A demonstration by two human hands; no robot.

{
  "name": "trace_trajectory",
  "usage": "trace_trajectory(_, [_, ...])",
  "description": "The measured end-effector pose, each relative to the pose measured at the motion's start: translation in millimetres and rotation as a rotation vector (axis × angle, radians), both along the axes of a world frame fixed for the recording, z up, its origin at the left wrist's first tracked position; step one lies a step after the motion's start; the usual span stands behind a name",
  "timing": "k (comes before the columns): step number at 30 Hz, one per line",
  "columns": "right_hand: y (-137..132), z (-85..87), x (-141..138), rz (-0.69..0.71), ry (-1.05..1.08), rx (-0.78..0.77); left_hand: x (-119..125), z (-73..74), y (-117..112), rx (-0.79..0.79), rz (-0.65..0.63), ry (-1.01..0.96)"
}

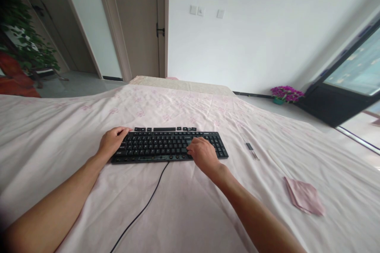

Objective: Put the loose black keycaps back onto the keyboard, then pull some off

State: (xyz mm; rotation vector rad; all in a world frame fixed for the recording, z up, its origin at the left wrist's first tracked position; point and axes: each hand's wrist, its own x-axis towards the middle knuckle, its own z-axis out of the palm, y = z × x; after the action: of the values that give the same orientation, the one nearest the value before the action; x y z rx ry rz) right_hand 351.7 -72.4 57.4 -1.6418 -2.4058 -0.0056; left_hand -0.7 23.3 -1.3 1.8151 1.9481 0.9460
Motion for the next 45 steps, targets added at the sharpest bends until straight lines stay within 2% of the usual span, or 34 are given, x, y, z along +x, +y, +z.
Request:
trace_trajectory(6, [-3,-3.2,-2,-0.02,-0.074,0.028,1,2.1,-1,0.003,0.001,-0.009])
trace_trajectory(15, [-18,-2.3,-13,0.017,-0.328,0.082,1,0.4,0,0.002,-0.005,0.002])
trace_trajectory(19, [-26,-3.5,-16,0.019,-0.38,0.067,0,-0.7,1,-0.004,-0.003,0.003])
trace_trajectory(24, [-33,-6.3,-16,0.044,-0.416,0.127,1,0.2,0,-0.001,0.0,0.004])
trace_trajectory(31, [-29,-7.3,-19,0.075,-0.428,0.183,1,-0.3,1,0.003,-0.005,0.012])
trace_trajectory(40, [-28,-5.3,-19,0.117,-0.403,0.131,2,1.4,-1,-0.005,0.007,0.019])
trace_trajectory(42, [-28,-3.7,-15,0.102,-0.337,0.107,2,1.9,-1,-0.002,0.013,0.02])
trace_trajectory(45, [-27,-2.3,2,0.03,-0.12,0.097,2,1.7,-2,0.007,0.015,0.02])
